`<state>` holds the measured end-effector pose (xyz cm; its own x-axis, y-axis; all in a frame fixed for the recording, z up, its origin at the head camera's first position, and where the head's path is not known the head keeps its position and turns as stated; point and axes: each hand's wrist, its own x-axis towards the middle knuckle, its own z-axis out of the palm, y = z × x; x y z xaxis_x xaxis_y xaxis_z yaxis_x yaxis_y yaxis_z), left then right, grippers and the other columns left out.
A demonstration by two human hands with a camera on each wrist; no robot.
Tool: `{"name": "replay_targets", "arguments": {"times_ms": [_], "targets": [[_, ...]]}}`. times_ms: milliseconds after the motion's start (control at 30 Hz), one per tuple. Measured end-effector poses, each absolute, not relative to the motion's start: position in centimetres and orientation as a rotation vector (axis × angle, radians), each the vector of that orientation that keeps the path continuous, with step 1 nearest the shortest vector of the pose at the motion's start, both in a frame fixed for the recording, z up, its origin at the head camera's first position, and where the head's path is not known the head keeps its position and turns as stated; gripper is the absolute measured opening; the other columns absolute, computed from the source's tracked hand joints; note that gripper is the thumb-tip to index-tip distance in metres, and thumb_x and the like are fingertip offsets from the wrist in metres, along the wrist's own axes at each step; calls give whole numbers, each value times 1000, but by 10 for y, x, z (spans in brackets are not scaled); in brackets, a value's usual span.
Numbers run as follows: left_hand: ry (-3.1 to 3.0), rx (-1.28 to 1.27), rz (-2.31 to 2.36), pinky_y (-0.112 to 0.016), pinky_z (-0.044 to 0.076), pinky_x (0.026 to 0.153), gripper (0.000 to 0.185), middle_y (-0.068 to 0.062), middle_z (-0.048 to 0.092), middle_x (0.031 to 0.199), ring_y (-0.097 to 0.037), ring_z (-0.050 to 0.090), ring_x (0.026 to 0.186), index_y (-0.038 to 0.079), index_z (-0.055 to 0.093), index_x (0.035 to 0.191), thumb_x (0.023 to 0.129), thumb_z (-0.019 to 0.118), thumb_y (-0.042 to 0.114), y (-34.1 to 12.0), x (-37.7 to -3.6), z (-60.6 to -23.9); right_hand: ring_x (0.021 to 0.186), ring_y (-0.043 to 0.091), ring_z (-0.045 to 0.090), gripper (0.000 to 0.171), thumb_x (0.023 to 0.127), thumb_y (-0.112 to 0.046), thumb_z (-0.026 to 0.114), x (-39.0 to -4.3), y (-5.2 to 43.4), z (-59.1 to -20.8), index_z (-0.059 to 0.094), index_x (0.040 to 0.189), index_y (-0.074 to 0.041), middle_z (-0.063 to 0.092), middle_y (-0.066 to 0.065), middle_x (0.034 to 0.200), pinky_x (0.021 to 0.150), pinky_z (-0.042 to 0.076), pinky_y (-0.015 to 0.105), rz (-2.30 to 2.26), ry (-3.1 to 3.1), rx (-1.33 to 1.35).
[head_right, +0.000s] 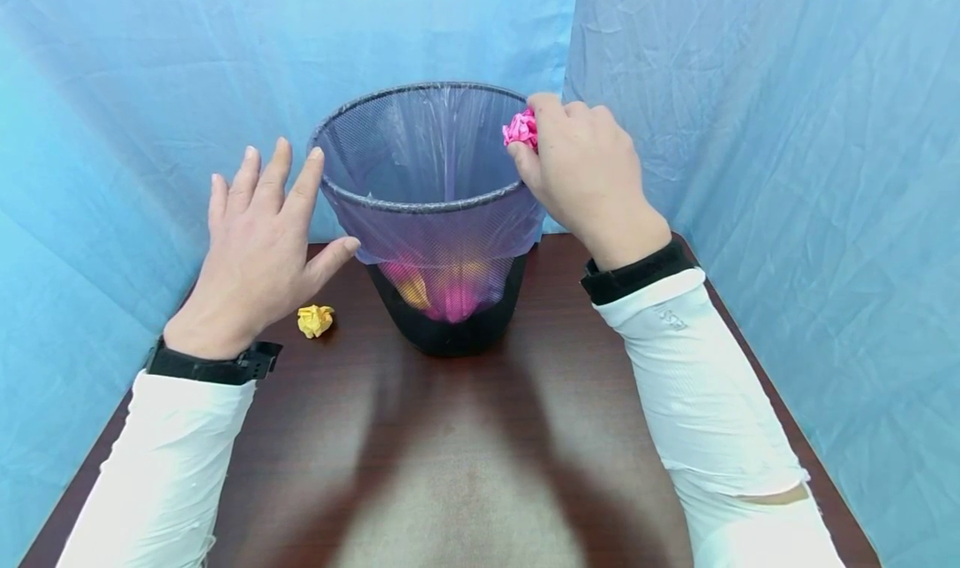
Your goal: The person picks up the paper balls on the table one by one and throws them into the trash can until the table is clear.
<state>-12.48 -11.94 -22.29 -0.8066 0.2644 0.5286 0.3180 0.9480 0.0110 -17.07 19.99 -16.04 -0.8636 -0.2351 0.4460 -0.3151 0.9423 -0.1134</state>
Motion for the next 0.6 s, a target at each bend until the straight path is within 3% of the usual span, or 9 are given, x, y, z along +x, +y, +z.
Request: {"name": "replay_targets", "arguments": {"times_ms": [400, 600], "targets": [[-2558, -417, -144, -66, 0, 111, 89, -16, 13, 160, -40, 2, 147, 23, 14, 156, 88, 56, 60, -119, -125, -226, 95, 44, 55, 58, 97, -45, 48, -170, 198, -161, 44, 144, -11, 63, 23, 109, 73, 48, 57, 256, -2655, 403], [-2558, -413, -145, -66, 0, 111, 88, -16, 14, 160, -40, 2, 147, 23, 15, 156, 88, 56, 60, -119, -125, -227, 103, 46, 54, 57, 98, -43, 48, -170, 198, -161, 43, 145, -11, 63, 23, 115, 78, 46, 60, 263, -2675, 393]]}}
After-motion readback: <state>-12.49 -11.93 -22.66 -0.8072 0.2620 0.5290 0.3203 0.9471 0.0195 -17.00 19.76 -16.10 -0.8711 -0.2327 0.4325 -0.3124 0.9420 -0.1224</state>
